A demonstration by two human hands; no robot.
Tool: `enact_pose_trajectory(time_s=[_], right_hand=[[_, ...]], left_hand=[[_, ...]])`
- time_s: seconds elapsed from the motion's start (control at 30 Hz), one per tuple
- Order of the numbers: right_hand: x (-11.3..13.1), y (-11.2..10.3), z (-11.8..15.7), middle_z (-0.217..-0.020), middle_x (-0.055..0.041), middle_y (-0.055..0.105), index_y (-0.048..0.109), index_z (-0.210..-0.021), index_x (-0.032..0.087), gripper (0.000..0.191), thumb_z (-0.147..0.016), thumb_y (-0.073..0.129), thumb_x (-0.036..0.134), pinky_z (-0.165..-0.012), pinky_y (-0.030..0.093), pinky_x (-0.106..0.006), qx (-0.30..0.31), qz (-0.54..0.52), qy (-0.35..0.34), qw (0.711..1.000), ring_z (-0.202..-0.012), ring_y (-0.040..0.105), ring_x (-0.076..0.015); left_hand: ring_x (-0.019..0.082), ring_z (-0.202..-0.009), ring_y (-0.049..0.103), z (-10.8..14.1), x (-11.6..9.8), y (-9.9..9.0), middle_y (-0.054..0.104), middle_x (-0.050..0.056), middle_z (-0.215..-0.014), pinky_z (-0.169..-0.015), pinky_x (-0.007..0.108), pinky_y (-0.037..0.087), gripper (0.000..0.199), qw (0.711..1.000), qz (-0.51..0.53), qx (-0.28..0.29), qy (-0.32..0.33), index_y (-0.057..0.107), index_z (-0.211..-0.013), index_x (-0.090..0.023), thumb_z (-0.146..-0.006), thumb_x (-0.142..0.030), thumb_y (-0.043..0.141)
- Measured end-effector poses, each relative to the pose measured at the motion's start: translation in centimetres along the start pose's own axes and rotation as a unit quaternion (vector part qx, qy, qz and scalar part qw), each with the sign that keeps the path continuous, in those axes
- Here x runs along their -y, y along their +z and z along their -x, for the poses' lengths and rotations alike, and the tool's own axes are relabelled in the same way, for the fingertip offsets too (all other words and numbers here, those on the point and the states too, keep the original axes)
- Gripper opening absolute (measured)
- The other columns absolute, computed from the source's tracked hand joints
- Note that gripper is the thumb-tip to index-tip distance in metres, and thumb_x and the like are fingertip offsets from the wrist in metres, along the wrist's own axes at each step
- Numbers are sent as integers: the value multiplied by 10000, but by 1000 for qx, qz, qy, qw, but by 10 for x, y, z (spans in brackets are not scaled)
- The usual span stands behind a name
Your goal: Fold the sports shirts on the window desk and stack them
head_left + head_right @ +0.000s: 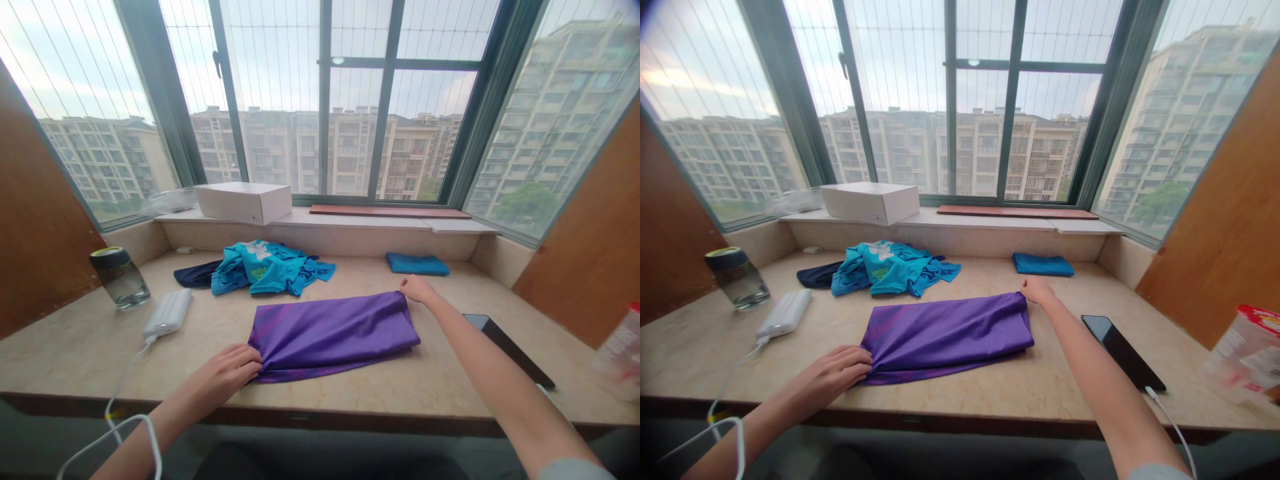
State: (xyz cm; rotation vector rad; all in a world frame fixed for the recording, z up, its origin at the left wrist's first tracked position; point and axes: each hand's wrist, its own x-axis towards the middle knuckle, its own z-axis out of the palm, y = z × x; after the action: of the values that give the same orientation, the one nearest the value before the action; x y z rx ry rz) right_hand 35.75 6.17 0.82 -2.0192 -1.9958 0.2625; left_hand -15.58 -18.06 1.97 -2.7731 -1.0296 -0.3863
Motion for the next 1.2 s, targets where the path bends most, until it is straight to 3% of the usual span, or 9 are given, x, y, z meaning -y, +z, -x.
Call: enact_pose_trajectory(time_s=[0.1,0.27,0.5,0.6,0.73,0.83,0.93,1.03,1.2], right_hand=[[4,7,2,-1010,-105,788,780,-1032,171,272,-898,608,334,-768,523,-250,20,-35,-42,998,-921,736,-213],[15,16,3,-781,-59,786,808,-808,173,144,-802,690,255,-673,511,-236,51,-51,-56,996,-764,732,-204],[17,-3,7,-867,-90,772,797,-905,187,178,-814,652,234,-768,525,-291,-37,-35,-25,998,-871,725,-235],[14,-16,34,-1074,-90,755,781,-1012,218,215,-865,638,281,-920,509,-324,-46,-40,-80,995,-1011,698,-231],[0,-23,98,-1302,-51,691,744,-1177,294,363,-857,710,461,-1084,447,-364,111,-96,-283,948,-1215,623,-252],[-14,-17,138,-1499,-51,546,639,-1356,355,544,-839,733,499,-1161,368,-477,169,-83,-311,932,-1360,508,-309],[-21,-5,154,-1497,-44,548,664,-1319,370,443,-878,696,373,-1154,359,-526,133,-57,-309,940,-1352,512,-317],[-18,8,153,-1291,-51,699,738,-1165,329,309,-909,589,240,-1097,417,-518,69,-71,-326,940,-1209,616,-290],[-1,-2,151,-1012,-102,745,689,-1065,235,267,-967,485,376,-880,539,-444,-82,-188,-257,944,-952,679,-297]], left_hand=[[213,-1028,675,2,0,1,721,68,-1104,-942,335,536,247,1000,-8,0,-6,689,-1054,-220,-975,-83,500],[238,-1142,669,6,1,3,722,74,-1205,-1000,364,540,217,999,-23,-36,-11,707,-1048,-221,-960,-113,540],[213,-1051,725,5,0,0,767,56,-1121,-943,312,582,238,998,5,-42,-52,746,-1054,-238,-1001,-247,514],[246,-1090,713,8,0,-2,750,69,-1182,-966,343,577,240,997,9,-20,-73,735,-1148,-250,-967,-321,593],[263,-1131,696,14,4,-2,724,65,-1251,-980,349,569,353,995,31,1,-96,685,-1272,-275,-925,-329,654],[230,-1103,702,13,8,2,736,40,-1214,-981,306,555,281,993,56,-10,-99,712,-1214,-288,-961,-308,592],[201,-1033,708,7,9,8,739,50,-1146,-947,287,549,246,993,61,-19,-98,726,-1127,-264,-984,-245,527],[184,-866,701,-2,4,10,732,58,-975,-832,280,555,222,991,50,-41,-121,707,-1002,-227,-982,-192,489],[201,-848,681,-17,-8,-10,699,51,-943,-791,294,537,197,960,51,-181,-209,619,-1042,-224,-1010,-278,431]])
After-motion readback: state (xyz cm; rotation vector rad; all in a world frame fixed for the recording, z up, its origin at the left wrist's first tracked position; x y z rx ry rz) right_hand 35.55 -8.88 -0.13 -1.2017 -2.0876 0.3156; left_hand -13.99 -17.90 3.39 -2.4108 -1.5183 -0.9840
